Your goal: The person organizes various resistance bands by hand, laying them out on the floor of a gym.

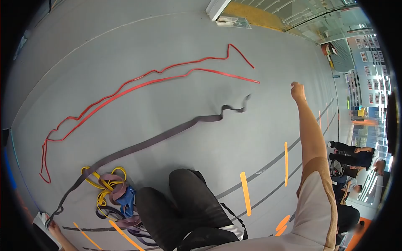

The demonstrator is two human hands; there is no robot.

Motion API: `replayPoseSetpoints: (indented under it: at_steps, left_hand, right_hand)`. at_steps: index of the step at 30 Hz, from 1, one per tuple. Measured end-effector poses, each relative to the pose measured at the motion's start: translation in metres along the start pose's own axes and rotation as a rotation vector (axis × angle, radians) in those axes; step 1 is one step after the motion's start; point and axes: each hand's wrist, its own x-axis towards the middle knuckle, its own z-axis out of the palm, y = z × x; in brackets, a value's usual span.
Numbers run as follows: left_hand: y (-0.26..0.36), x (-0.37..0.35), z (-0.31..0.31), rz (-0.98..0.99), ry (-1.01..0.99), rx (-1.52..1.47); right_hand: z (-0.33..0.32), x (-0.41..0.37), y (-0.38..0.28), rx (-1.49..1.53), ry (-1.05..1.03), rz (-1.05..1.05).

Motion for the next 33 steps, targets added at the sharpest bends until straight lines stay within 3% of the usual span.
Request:
replayPoseSetpoints:
  at_steps: [1, 3, 4, 5, 6, 7, 10, 12, 13, 15, 17, 18, 20, 23, 24, 26, 27, 29, 31, 32, 33]
  left_hand:
    - [0.000, -0.005, 0.004, -0.005, 0.020, 0.031]
    - [-0.006, -0.014, 0.012, -0.016, 0.057, 0.086]
    - [-0.018, -0.020, 0.014, 0.004, 0.068, 0.062]
    - [-0.024, -0.028, 0.019, 0.005, 0.069, 0.068]
    - [-0.029, -0.036, 0.028, -0.033, 0.101, 0.096]
    - [-0.036, -0.039, 0.035, -0.071, 0.132, 0.122]
    - [-0.048, -0.025, 0.018, -0.112, 0.044, 0.112]
    - [-0.053, -0.022, 0.012, -0.113, -0.002, 0.118]
    - [-0.054, -0.025, 0.019, -0.112, -0.006, 0.118]
    - [-0.052, -0.040, 0.031, -0.073, 0.189, 0.105]
    - [-0.052, -0.043, 0.034, -0.072, 0.191, 0.098]
    - [-0.051, -0.041, 0.034, -0.070, 0.191, 0.096]
    - [-0.058, -0.022, 0.017, -0.073, 0.122, 0.108]
    - [-0.060, -0.017, 0.019, -0.086, 0.068, 0.102]
    - [-0.058, -0.019, 0.019, -0.098, 0.095, 0.088]
    - [-0.048, -0.037, 0.043, -0.080, 0.132, 0.098]
    - [-0.042, -0.043, 0.046, -0.063, 0.174, 0.110]
    - [-0.041, -0.037, 0.047, 0.007, 0.303, 0.162]
    - [-0.050, 0.002, 0.006, 0.025, 0.081, 0.147]
    - [-0.056, 0.005, 0.004, 0.076, -0.146, 0.207]
    - [-0.063, 0.011, 0.005, 0.169, 0.004, 0.292]
  right_hand:
    - [0.011, -0.001, 0.008, -0.065, -0.168, 0.130]
    - [0.034, -0.009, -0.016, -0.047, -0.259, 0.122]
    - [0.056, -0.018, -0.028, -0.012, -0.245, -0.006]
    - [0.079, -0.027, -0.049, 0.173, -0.342, 0.030]
    - [0.105, -0.030, -0.073, 0.388, -0.697, 0.257]
    - [0.101, -0.046, -0.122, 0.470, -0.841, 0.410]
    - [0.128, -0.084, -0.210, 0.745, -1.132, 0.776]
    - [0.152, -0.098, -0.251, 1.035, -1.178, 0.988]
    - [0.161, -0.096, -0.261, 1.174, -1.158, 1.011]
    - [0.160, -0.086, -0.289, 1.315, -1.135, 1.023]
    - [0.135, -0.077, -0.321, 0.788, -0.874, 0.673]
    - [0.119, -0.076, -0.338, 0.788, -0.875, 0.673]
    - [0.095, -0.075, -0.362, 0.269, -0.598, 0.203]
    - [0.163, -0.073, -0.344, 0.315, -0.432, 0.055]
    - [0.189, -0.065, -0.324, 0.311, -0.256, -0.051]
    - [0.207, -0.031, -0.271, 0.543, -0.329, 0.130]
    - [0.161, -0.030, -0.253, 0.914, -0.370, 0.327]
    - [0.133, -0.010, -0.201, 0.963, -0.330, 0.404]
    - [0.094, 0.001, -0.163, 1.319, -0.219, 0.592]
    - [0.094, 0.010, -0.132, 1.487, -0.139, 0.668]
    - [0.092, 0.015, -0.102, 1.607, -0.157, 0.628]
